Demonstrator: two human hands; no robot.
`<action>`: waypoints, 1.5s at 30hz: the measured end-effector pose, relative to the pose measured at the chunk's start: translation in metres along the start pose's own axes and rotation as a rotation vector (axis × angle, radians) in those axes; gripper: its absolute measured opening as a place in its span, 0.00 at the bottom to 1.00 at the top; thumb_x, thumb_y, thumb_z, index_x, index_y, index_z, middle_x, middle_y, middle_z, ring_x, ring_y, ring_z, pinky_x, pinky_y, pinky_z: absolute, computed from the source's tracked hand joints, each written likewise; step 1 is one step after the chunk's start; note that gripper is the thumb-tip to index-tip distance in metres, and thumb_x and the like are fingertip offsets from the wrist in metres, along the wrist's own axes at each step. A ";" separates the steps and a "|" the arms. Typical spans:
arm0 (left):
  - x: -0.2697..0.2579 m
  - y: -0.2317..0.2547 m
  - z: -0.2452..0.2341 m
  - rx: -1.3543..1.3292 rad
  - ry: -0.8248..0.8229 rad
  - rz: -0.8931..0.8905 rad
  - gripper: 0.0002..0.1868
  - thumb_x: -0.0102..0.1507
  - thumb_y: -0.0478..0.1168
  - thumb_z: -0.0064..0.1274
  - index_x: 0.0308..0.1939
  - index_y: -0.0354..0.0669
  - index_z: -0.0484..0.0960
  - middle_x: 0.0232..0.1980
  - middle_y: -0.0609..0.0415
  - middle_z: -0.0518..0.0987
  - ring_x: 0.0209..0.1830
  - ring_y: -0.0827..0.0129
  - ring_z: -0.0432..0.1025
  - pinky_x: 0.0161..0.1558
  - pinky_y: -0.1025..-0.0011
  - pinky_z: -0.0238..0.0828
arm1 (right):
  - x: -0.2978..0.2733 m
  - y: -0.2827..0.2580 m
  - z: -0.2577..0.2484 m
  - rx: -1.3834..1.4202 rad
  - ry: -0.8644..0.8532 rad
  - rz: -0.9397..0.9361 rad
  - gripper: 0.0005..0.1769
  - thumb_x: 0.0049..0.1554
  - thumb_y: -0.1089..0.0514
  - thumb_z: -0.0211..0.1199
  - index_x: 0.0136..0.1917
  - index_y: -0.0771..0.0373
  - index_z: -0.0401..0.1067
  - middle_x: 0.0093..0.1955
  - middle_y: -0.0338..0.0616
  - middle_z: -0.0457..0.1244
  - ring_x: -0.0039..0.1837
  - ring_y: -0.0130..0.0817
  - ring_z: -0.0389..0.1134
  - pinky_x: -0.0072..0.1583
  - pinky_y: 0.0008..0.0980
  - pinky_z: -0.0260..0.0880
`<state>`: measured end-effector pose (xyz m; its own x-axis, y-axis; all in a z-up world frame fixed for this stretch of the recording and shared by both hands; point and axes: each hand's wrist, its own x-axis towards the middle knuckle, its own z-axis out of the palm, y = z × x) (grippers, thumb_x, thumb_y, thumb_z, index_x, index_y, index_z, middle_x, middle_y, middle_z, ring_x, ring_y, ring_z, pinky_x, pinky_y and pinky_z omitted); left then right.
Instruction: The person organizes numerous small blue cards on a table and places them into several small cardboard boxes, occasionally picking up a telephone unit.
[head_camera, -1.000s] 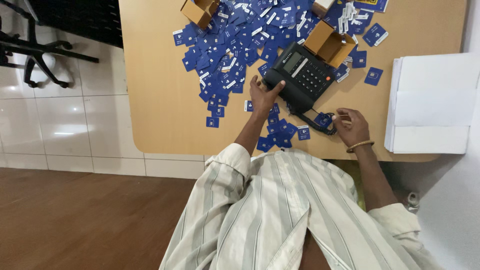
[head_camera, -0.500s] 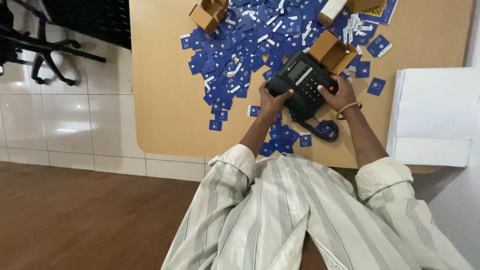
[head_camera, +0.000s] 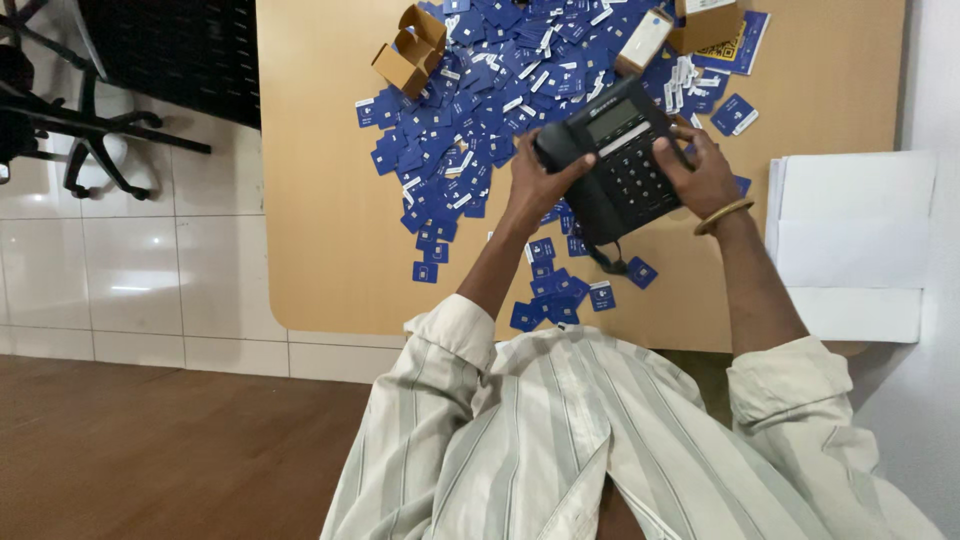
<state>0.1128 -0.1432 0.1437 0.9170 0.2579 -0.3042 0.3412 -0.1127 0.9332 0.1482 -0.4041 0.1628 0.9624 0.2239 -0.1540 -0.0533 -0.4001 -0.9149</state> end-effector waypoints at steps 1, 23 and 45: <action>0.002 0.016 0.002 0.255 0.047 0.195 0.61 0.54 0.61 0.79 0.73 0.32 0.57 0.66 0.30 0.65 0.65 0.43 0.69 0.61 0.54 0.75 | -0.001 -0.004 -0.005 0.000 0.002 -0.001 0.35 0.67 0.35 0.64 0.67 0.68 0.66 0.61 0.45 0.65 0.60 0.34 0.69 0.58 0.31 0.70; 0.066 0.117 0.144 0.041 -0.400 0.216 0.50 0.56 0.64 0.61 0.70 0.30 0.68 0.63 0.34 0.77 0.61 0.54 0.77 0.60 0.63 0.75 | 0.032 -0.005 -0.083 0.670 0.476 0.142 0.33 0.62 0.35 0.67 0.64 0.66 0.70 0.51 0.37 0.68 0.47 0.22 0.71 0.46 0.22 0.73; 0.131 0.068 0.189 0.011 -0.348 0.056 0.25 0.66 0.51 0.56 0.60 0.38 0.79 0.57 0.49 0.82 0.56 0.64 0.76 0.58 0.64 0.73 | 0.321 0.173 -0.164 0.820 1.107 0.265 0.53 0.48 0.25 0.69 0.69 0.68 0.65 0.64 0.49 0.68 0.59 0.36 0.77 0.57 0.32 0.77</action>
